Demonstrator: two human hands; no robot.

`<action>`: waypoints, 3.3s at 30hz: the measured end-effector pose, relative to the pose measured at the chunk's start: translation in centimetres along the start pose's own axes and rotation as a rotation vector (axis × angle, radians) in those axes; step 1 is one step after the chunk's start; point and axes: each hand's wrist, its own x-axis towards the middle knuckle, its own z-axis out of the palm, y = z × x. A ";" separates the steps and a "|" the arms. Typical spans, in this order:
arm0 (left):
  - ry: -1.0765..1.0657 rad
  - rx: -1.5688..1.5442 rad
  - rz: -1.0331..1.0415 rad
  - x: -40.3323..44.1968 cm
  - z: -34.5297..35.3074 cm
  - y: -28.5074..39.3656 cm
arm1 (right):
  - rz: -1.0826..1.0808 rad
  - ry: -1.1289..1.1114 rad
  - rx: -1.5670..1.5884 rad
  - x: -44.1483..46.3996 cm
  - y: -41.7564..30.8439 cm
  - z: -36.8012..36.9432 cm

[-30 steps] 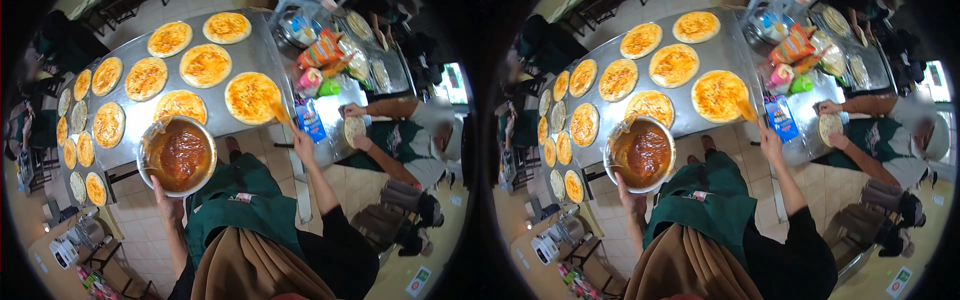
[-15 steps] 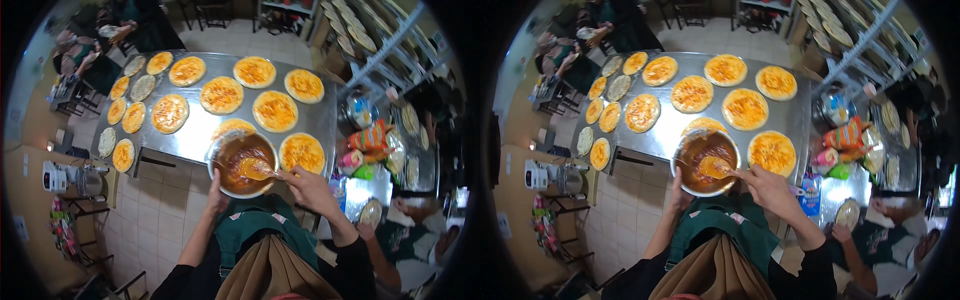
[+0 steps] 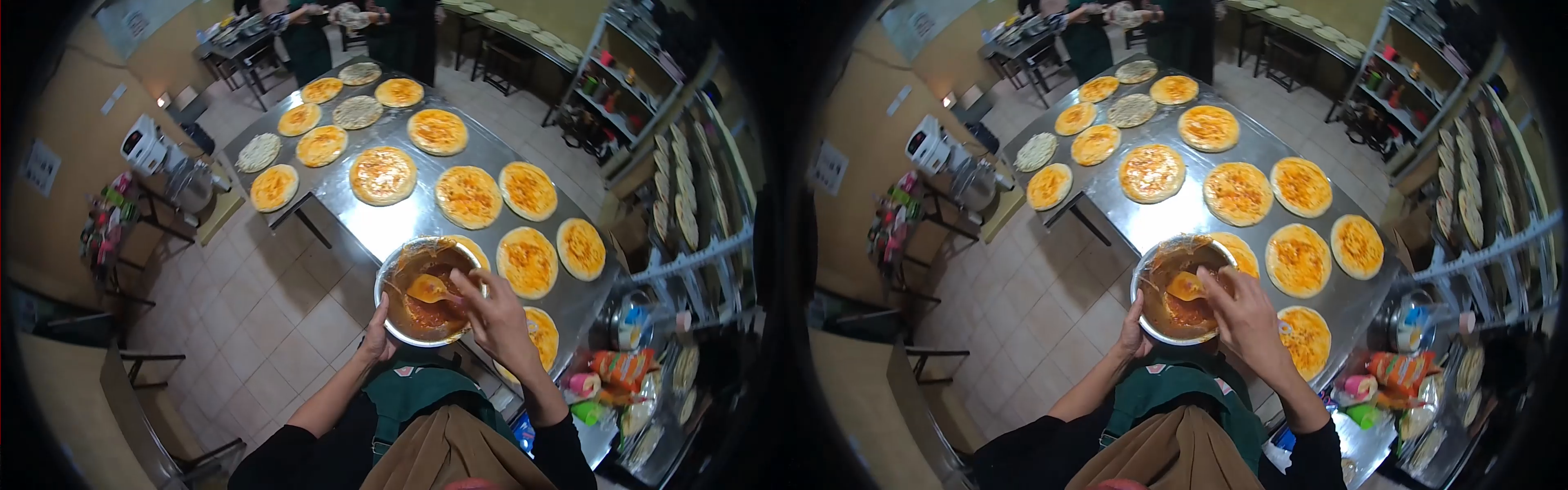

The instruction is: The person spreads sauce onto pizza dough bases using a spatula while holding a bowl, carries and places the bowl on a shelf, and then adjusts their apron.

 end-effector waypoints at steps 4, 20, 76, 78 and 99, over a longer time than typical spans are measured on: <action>0.061 -0.080 0.115 -0.6 -1.4 1.9 | 0.090 0.390 1.055 1.7 -2.2 0.6; 0.102 -0.001 0.307 -3.2 -12.3 22.5 | -0.810 0.865 1.620 15.9 -24.4 6.0; 0.589 -0.075 0.752 -17.0 -40.6 60.3 | -0.025 0.057 2.327 57.7 -39.0 39.7; 0.629 -0.045 0.755 -18.0 -42.3 62.8 | -0.003 0.007 2.290 59.5 -38.9 41.8; 0.569 -0.044 0.622 -4.0 -46.7 84.9 | 0.238 0.062 2.064 80.7 -35.0 54.4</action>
